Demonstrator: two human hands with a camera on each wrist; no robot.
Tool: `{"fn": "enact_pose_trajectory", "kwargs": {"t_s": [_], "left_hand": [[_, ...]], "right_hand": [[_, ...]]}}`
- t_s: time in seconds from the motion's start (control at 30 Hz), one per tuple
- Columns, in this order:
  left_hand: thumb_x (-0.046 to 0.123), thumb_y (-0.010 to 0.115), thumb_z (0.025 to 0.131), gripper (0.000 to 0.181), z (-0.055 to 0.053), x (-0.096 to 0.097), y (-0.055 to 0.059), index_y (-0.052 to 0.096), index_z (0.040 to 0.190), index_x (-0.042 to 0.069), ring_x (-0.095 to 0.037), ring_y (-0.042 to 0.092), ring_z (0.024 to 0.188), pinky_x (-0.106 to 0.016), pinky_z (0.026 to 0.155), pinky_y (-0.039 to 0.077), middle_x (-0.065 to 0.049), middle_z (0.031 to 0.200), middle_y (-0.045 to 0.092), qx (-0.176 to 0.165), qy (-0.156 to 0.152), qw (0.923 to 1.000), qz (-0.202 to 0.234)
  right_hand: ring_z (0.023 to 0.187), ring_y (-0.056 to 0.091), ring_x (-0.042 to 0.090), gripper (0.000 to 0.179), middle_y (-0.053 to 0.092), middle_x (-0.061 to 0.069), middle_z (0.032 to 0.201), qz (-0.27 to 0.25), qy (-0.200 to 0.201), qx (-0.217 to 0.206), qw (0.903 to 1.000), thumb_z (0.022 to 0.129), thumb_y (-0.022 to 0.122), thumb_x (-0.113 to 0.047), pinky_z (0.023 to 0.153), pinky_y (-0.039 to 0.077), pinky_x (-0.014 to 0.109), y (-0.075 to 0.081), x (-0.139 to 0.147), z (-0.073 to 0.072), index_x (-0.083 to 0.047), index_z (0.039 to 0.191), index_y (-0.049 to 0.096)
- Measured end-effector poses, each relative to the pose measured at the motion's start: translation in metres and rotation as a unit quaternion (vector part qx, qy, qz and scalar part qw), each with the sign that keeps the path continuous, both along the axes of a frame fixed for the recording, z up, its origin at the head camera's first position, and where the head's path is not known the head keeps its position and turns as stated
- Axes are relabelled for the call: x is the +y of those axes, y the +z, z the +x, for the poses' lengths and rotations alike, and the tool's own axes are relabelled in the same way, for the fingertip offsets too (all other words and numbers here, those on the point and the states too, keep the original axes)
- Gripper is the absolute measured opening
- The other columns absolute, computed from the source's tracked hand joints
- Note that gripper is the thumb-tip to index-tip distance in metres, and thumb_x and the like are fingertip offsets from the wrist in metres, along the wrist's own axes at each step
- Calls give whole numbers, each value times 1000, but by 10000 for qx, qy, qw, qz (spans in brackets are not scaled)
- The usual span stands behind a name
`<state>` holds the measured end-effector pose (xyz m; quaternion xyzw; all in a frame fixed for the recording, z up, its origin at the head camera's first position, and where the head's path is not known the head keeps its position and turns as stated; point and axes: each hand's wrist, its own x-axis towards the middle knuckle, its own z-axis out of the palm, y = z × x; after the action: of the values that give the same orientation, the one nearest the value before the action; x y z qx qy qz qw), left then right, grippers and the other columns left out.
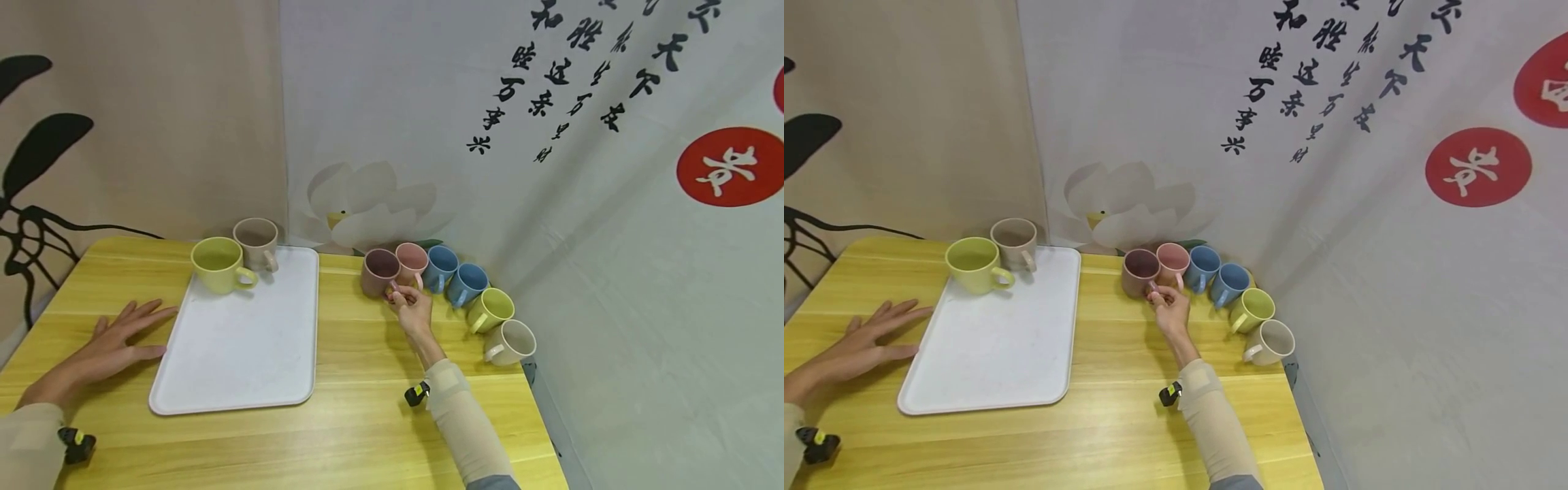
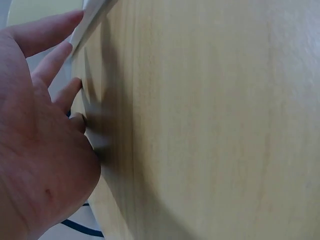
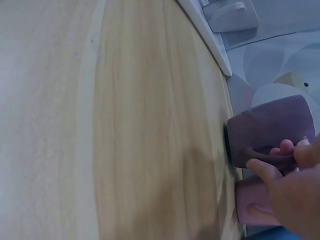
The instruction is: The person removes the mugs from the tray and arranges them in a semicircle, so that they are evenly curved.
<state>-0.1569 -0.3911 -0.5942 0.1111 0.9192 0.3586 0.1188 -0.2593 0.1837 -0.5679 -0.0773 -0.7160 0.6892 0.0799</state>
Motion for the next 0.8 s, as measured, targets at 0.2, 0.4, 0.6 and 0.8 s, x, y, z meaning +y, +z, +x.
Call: {"fn": "enact_pose_trajectory", "kwargs": {"t_s": [0.2, 0.4, 0.6, 0.8], "left_hand": [[38, 66, 112, 84, 0, 1, -2, 25, 179, 8, -72, -22, 164, -87, 119, -34, -42, 183, 1, -6, 3, 10000, 8], [40, 64, 113, 83, 1, 1, -2, 25, 179, 9, -71, -25, 164, -86, 119, -35, -41, 184, -2, -102, 30, 9999, 2], [40, 62, 114, 81, 1, 1, -3, 26, 179, 9, -70, -27, 164, -84, 119, -37, -39, 185, -5, -154, 31, 9999, 11], [41, 62, 113, 81, 0, 1, -4, 28, 178, 8, -71, -26, 164, -85, 119, -36, -39, 185, -4, -109, 33, 9999, 6]], "right_hand": [[99, 84, 37, 17, 81, 34, 103, 21, 57, -30, 10000, 105, 70, 11, 100, 70, 53, -3, 3, 1, 21, 119, 74], [105, 83, 43, 21, 80, 35, 104, 44, 144, -51, 9999, 106, 69, 11, 104, 66, 61, -4, 5, 3, 22, 123, 72], [99, 81, 32, 21, 78, 36, 105, 7, 321, 17, 9995, 106, 68, 13, 103, 68, 58, -5, 10, 2, 23, 123, 71], [96, 81, 25, 18, 82, 18, 98, 174, 369, -40, 9992, 107, 68, 11, 100, 70, 51, -6, 19, 1, 20, 120, 73]]}}
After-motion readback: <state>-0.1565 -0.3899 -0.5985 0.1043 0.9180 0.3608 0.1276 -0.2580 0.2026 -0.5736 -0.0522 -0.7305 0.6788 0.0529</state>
